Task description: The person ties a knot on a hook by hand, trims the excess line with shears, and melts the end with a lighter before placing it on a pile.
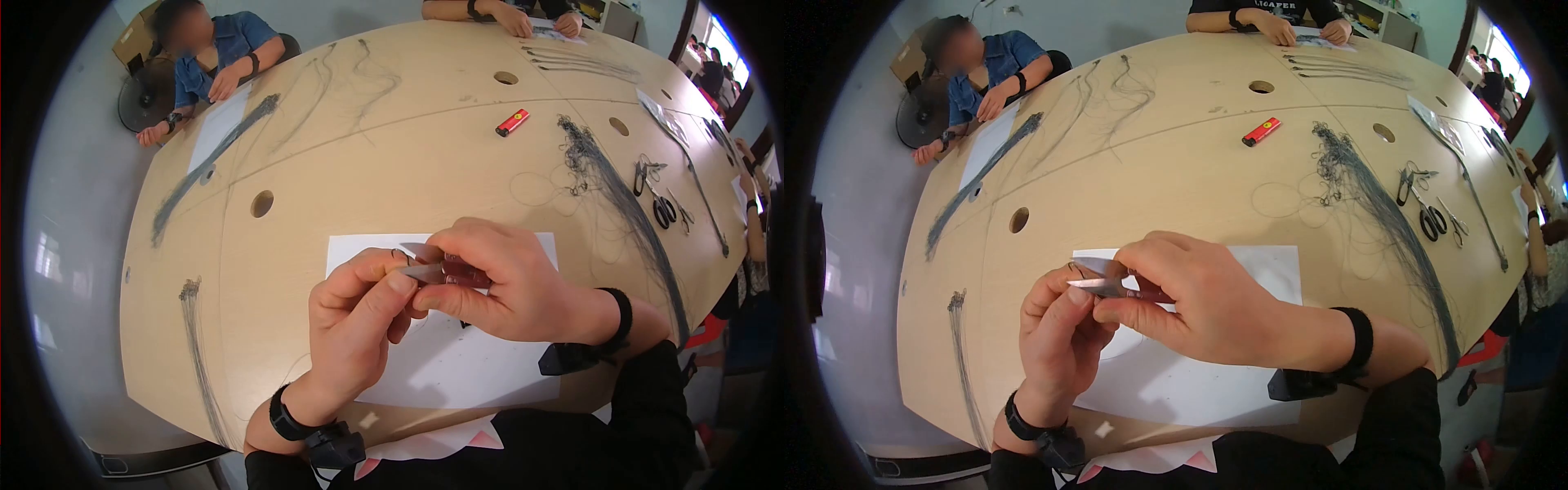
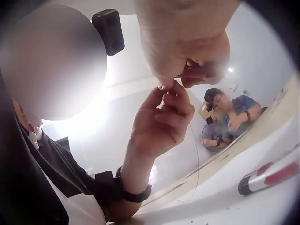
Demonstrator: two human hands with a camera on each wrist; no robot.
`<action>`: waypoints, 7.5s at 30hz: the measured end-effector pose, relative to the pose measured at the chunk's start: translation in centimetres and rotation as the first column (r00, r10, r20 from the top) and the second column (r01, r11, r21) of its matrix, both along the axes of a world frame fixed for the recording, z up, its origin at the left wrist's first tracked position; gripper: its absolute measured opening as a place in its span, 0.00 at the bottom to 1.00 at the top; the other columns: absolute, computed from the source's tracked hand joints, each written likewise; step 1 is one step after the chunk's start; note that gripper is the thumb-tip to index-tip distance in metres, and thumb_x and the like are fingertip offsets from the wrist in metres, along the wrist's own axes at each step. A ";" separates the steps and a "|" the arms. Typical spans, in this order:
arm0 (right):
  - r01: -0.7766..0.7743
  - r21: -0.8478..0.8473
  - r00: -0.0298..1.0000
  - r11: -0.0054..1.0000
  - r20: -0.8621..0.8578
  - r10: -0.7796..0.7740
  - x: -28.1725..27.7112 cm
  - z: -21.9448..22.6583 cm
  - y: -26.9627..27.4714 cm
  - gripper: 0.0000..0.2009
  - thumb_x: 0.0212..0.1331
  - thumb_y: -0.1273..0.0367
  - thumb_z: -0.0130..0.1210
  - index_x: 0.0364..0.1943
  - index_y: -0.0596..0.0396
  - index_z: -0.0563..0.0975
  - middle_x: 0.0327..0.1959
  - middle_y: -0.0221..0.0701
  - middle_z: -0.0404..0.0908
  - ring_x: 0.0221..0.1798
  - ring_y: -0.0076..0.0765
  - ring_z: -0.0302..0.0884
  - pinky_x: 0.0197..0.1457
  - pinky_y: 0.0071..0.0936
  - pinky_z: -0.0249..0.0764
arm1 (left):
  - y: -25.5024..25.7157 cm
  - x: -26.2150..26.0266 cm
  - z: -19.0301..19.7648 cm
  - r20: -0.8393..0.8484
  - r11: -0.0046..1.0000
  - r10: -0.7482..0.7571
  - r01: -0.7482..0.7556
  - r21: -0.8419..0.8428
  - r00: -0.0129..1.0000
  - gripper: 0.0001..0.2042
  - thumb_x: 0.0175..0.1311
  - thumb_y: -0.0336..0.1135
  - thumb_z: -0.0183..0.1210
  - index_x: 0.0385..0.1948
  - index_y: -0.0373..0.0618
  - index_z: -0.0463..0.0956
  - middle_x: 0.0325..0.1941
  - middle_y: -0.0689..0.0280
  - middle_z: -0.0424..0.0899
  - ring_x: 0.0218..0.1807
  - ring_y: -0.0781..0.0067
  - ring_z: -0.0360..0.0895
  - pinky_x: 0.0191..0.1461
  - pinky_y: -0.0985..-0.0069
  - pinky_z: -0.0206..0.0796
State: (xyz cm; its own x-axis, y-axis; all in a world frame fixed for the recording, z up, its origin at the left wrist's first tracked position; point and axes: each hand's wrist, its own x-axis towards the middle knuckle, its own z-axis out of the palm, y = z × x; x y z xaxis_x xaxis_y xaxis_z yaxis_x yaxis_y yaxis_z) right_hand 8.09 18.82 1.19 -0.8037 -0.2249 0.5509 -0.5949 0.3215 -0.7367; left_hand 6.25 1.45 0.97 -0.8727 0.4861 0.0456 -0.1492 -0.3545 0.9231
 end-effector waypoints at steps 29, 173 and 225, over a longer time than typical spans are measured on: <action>0.003 0.050 1.000 0.999 -0.016 -0.002 0.0 -0.2 0.1 0.13 0.50 0.64 0.57 0.29 0.59 0.69 0.22 0.36 0.69 0.27 0.41 0.67 0.28 0.32 0.63 | 0.4 0.1 -0.2 0.056 1.000 -0.008 0.007 0.016 0.998 0.06 0.60 0.30 0.47 0.36 0.44 0.71 0.38 0.60 0.77 0.30 0.80 0.73 0.28 0.84 0.65; -0.109 0.045 0.964 0.993 0.248 0.094 0.5 1.3 1.1 0.15 0.52 0.63 0.54 0.22 0.62 0.71 0.17 0.41 0.70 0.19 0.47 0.65 0.22 0.34 0.59 | 0.1 -1.7 -0.9 -0.741 0.947 0.003 -0.240 -0.213 0.672 0.06 0.54 0.23 0.55 0.34 0.37 0.72 0.33 0.63 0.73 0.30 0.78 0.69 0.28 0.86 0.61; -0.027 -0.063 0.993 0.998 0.110 0.034 0.1 0.2 0.8 0.06 0.47 0.73 0.52 0.26 0.62 0.69 0.19 0.36 0.71 0.22 0.36 0.72 0.25 0.27 0.66 | 0.5 -0.5 -0.7 -0.239 0.963 -0.161 0.100 -0.249 0.958 0.04 0.60 0.25 0.50 0.34 0.38 0.70 0.34 0.68 0.74 0.33 0.84 0.70 0.36 0.85 0.65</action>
State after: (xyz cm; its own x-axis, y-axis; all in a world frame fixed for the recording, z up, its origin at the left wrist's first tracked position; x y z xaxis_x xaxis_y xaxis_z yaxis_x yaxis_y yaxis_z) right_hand 8.19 19.61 1.43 -0.8537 -0.2186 0.4726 -0.5175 0.2564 -0.8164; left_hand 5.77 1.98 0.31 -0.7747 0.6188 0.1304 0.0714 -0.1194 0.9903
